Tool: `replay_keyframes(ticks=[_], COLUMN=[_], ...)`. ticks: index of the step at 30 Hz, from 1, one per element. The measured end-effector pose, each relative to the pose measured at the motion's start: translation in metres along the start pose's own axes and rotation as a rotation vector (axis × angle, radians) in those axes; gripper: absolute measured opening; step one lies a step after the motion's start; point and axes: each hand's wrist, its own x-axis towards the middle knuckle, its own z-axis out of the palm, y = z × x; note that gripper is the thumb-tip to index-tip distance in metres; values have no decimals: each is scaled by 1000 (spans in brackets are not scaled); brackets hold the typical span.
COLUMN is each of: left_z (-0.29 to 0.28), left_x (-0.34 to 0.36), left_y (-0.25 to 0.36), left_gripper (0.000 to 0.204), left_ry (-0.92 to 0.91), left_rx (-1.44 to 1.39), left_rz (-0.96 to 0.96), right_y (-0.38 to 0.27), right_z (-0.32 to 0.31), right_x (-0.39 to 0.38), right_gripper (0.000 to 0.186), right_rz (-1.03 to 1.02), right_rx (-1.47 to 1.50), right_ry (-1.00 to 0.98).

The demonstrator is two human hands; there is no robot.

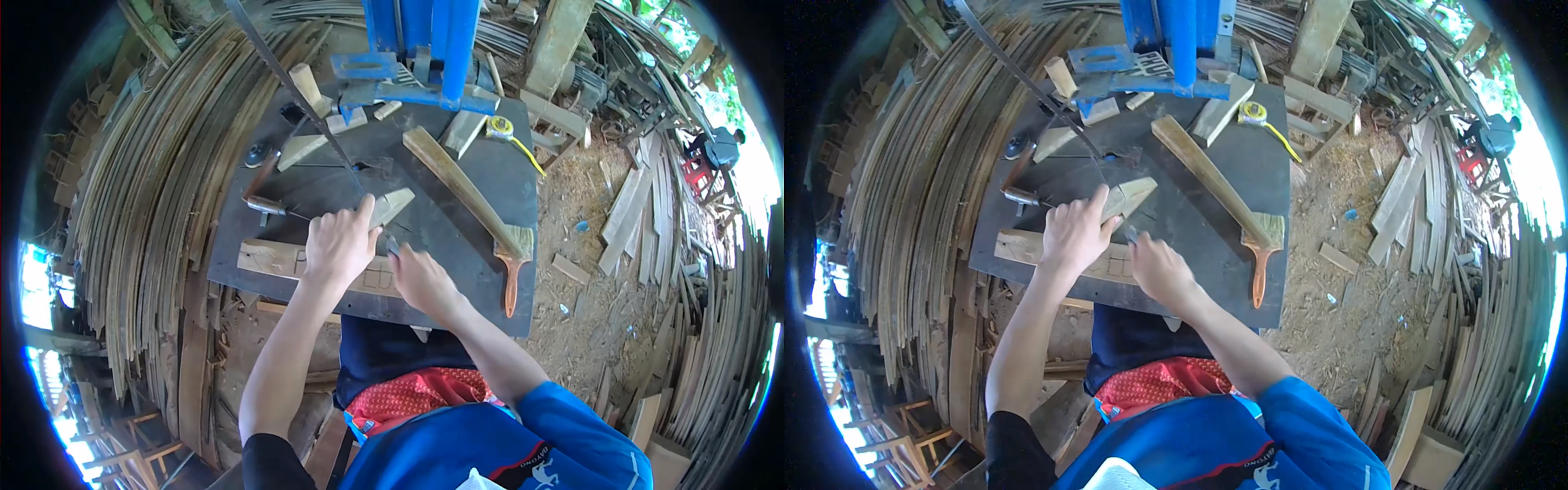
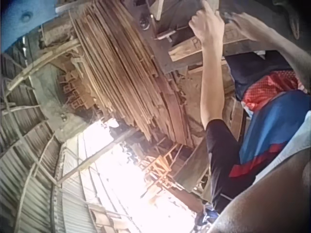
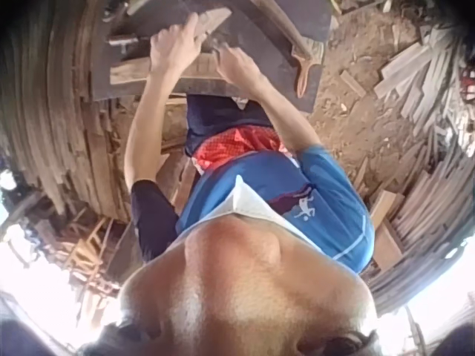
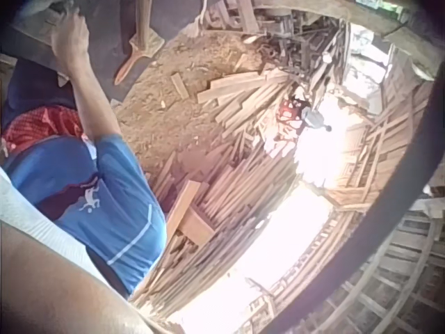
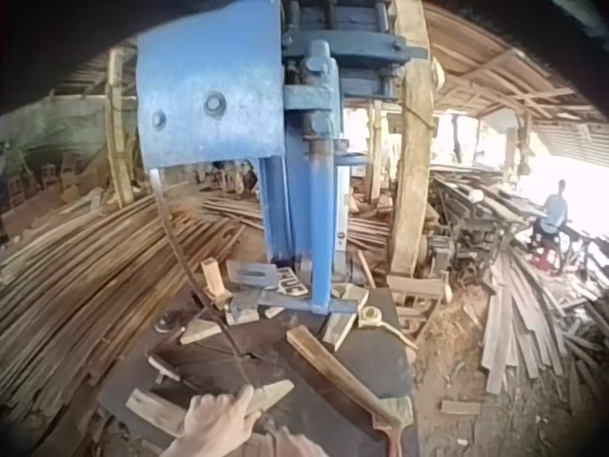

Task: The person carves letters into a small rectangular wooden block using a hand saw. They hold the block steady with their left hand and use the saw to cut along pre-drawn outlines of the letters. The person repeatedly adjusts the block's position to carve different sections of the design.

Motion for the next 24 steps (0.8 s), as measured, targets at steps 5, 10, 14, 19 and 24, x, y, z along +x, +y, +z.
replay_keyframes(ticks=[5,10,14,19,24], left_z=[1,6,11,7,5], left_x=[-2,0,3,8,16], left_y=[-4,7,2,-5,-19], left_gripper=[49,51,50,50,52], left_ry=[26,37,64,84,67], left_rx=[9,-3,27,11,-51], left_rz=[-33,-14,18,-50,-127], right_y=[-6,-6,-4,-5,-11], right_z=[12,5,8,6,-7], right_x=[1,-4,6,25,-3], right_gripper=[30,30,32,33,34], right_rz=[91,133,113,53,145], right_rx=[0,-26,-25,-28,-11], right_ry=[-11,-36,-26,-11,-102])
